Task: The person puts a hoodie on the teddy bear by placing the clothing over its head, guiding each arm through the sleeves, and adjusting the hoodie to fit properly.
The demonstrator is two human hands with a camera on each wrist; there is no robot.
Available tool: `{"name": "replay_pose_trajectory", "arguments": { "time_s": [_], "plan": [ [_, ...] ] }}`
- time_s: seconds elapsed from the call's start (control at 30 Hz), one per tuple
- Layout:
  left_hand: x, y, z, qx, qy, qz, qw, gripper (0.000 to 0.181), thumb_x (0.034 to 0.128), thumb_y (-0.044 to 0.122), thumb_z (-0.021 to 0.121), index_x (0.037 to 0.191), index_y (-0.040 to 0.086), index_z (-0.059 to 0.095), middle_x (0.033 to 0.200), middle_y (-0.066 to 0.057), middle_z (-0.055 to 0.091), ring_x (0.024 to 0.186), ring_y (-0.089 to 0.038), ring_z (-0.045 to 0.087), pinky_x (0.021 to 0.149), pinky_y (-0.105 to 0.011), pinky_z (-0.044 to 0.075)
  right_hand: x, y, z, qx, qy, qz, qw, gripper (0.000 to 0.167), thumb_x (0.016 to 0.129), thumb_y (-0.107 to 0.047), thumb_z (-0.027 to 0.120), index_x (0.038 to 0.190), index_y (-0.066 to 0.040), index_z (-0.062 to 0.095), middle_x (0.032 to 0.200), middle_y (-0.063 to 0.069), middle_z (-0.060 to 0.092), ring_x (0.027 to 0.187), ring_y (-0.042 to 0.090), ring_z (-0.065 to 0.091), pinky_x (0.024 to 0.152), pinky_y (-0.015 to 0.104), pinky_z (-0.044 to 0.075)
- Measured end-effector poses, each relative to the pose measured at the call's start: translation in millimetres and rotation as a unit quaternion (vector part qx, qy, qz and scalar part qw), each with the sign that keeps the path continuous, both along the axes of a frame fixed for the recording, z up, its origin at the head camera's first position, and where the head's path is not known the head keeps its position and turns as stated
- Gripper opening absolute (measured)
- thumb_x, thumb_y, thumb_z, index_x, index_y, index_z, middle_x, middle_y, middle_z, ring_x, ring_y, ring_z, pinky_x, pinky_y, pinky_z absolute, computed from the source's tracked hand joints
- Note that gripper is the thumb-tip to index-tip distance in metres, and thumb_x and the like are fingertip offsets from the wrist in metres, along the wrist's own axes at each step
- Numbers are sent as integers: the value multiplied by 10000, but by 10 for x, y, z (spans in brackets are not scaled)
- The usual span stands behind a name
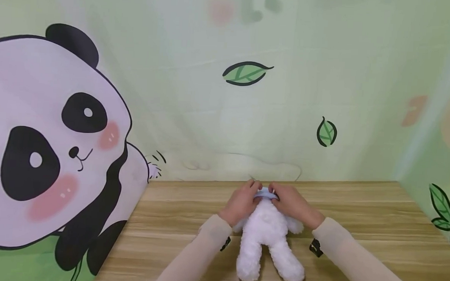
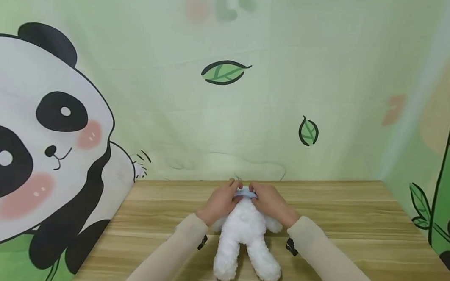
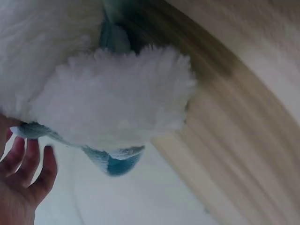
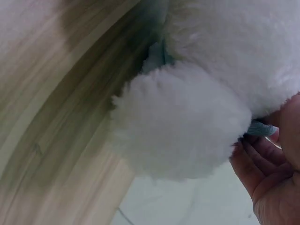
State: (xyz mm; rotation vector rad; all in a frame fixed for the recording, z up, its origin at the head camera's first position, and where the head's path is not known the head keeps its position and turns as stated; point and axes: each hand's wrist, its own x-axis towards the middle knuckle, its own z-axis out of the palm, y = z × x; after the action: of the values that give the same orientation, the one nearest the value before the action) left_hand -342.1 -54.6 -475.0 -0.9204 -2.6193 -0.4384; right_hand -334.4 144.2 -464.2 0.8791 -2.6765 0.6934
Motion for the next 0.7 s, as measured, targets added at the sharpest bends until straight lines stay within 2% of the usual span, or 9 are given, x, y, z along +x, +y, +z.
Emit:
{"name": "replay_pose_trajectory", "arguments": {
  "time_s": [0.07,0.13,0.27,0.37,0.53,0.7],
  "plan": [
    [19,12,14,-139,417,79,9990,169,948,165,642,1086,135,549,968,-12,582,796,-138,611,668,-226,508,26,-9,30,6,16,-77,10000,169,864,-17,652,998,-72,566,713,-2,576,618,99,463,566,231,400],
    [39,17,22,-212,568,103,9981,148,953,155,629,1085,134,565,921,-10,604,752,-137,613,633,-218,498,51,-13,54,-29,-23,-119,9999,158,863,-12,635,1002,-62,576,701,1,575,604,97,449,560,222,391],
    [90,6,33,-304,440,101,9985,148,980,140,573,1123,127,608,870,-27,678,712,-147,650,615,-218,504,102,-11,82,-44,80,-38,10000,132,870,-20,602,995,-40,639,789,50,673,654,104,538,620,253,468],
    [117,-6,48,-479,420,-14,9980,183,994,128,539,1159,115,618,954,-39,700,774,-173,689,657,-231,537,130,-3,77,30,252,46,9997,143,890,-33,579,993,-38,677,870,75,715,713,132,603,684,304,515],
    [139,-32,41,-652,461,-159,9967,197,998,118,540,1163,97,645,1073,-40,626,894,-159,655,746,-211,533,155,17,49,155,283,22,9995,126,923,-65,618,1023,-43,691,911,53,673,774,165,617,705,317,514],
    [172,-48,29,-578,257,-131,9979,238,980,90,566,1208,103,635,1103,-41,628,952,-159,653,792,-214,538,158,34,60,25,335,35,9994,111,889,-38,663,998,-55,675,907,52,685,810,190,641,725,342,526]
  ]
}}
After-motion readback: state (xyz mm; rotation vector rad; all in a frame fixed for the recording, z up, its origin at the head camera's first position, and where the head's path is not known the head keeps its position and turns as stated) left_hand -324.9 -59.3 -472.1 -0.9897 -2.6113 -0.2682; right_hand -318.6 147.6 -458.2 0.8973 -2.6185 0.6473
